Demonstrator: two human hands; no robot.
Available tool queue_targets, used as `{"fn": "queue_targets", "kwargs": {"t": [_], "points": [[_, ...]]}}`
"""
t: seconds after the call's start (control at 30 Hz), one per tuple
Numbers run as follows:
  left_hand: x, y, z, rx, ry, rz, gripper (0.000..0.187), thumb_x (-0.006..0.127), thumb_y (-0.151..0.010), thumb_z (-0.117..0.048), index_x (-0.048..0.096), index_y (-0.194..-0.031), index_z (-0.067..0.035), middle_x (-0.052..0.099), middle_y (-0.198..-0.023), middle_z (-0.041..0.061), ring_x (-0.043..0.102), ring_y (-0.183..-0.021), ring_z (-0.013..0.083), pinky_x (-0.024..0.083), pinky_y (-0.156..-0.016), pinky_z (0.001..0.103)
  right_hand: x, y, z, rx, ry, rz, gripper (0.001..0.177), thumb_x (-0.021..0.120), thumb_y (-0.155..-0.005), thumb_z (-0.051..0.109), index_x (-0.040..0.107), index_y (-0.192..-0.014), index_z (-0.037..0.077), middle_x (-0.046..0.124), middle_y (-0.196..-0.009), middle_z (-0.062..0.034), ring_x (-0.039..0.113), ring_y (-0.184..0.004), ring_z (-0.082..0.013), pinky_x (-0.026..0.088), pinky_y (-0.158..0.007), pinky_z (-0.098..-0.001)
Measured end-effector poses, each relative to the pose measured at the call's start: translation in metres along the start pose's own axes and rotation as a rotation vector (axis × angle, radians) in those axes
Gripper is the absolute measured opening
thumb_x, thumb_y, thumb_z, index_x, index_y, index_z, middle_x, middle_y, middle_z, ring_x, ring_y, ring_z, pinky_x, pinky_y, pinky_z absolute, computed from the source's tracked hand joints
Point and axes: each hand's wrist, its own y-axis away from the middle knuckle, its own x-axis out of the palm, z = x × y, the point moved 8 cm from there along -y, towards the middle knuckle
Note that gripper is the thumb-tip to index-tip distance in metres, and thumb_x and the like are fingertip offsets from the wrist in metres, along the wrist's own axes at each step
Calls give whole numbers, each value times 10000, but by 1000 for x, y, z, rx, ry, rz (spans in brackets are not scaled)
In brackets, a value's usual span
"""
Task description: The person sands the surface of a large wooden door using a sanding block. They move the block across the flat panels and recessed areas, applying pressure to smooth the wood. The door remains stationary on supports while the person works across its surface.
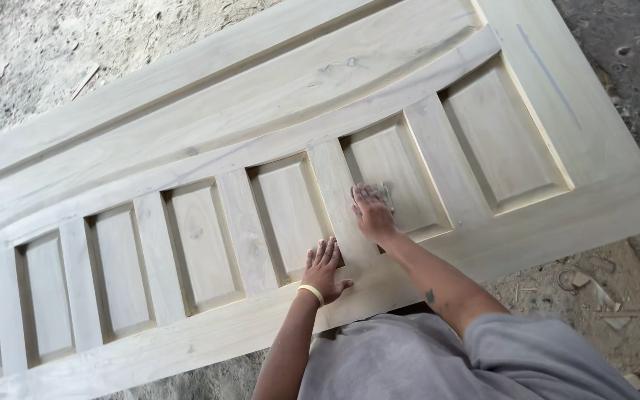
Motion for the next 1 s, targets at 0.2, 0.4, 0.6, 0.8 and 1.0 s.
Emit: {"fn": "queue_targets", "kwargs": {"t": [0.2, 0.4, 0.6, 0.8, 1.0], "points": [[16, 26, -2, -263, 165, -167, 937, 553, -941, -655, 135, -1645, -200, 52, -1735, -15, -4, -1600, 266, 19, -1277, 528, 37, -155, -32, 55, 48, 80, 540, 513, -1037, 297, 478, -1471, -22, 520, -1500, -230, 470, -1411, -383, 318, -1190, -498], [48, 47, -7, -486, 294, -47, 973, 547, -942, -629, 13, -1656, -240, -95, -1741, 18, -133, -1595, 290, -54, -1252, 602, 23, -92, -21, 34, -18, 56, 543, 490, -1042, 302, 483, -1501, 12, 502, -1525, -204, 457, -1448, -364, 324, -1213, -484], [57, 41, -4, -478, 275, 84, 956, 478, -985, -614, -109, -1651, -259, -235, -1727, 43, -228, -1580, 328, -92, -1237, 634, 22, -70, -17, -21, 50, 110, 539, 473, -1035, 281, 453, -1524, 55, 433, -1595, -184, 389, -1485, -365, 258, -1222, -520], [60, 35, -5, -473, 260, 87, 957, 471, -996, -591, -133, -1648, -236, -253, -1720, 75, -261, -1566, 356, -116, -1219, 651, 33, -121, -22, 26, -12, 226, 579, 428, -1051, 314, 353, -1574, 77, 324, -1651, -182, 302, -1510, -383, 187, -1235, -530], [45, 37, 1, -432, 177, 187, 953, 487, -981, -628, -59, -1645, -218, -223, -1730, 97, -237, -1582, 354, -105, -1221, 656, -6, -4, 5, 44, 95, 285, 609, 393, -1052, 320, 284, -1589, 53, 303, -1657, -175, 257, -1541, -342, 121, -1246, -555]]}}
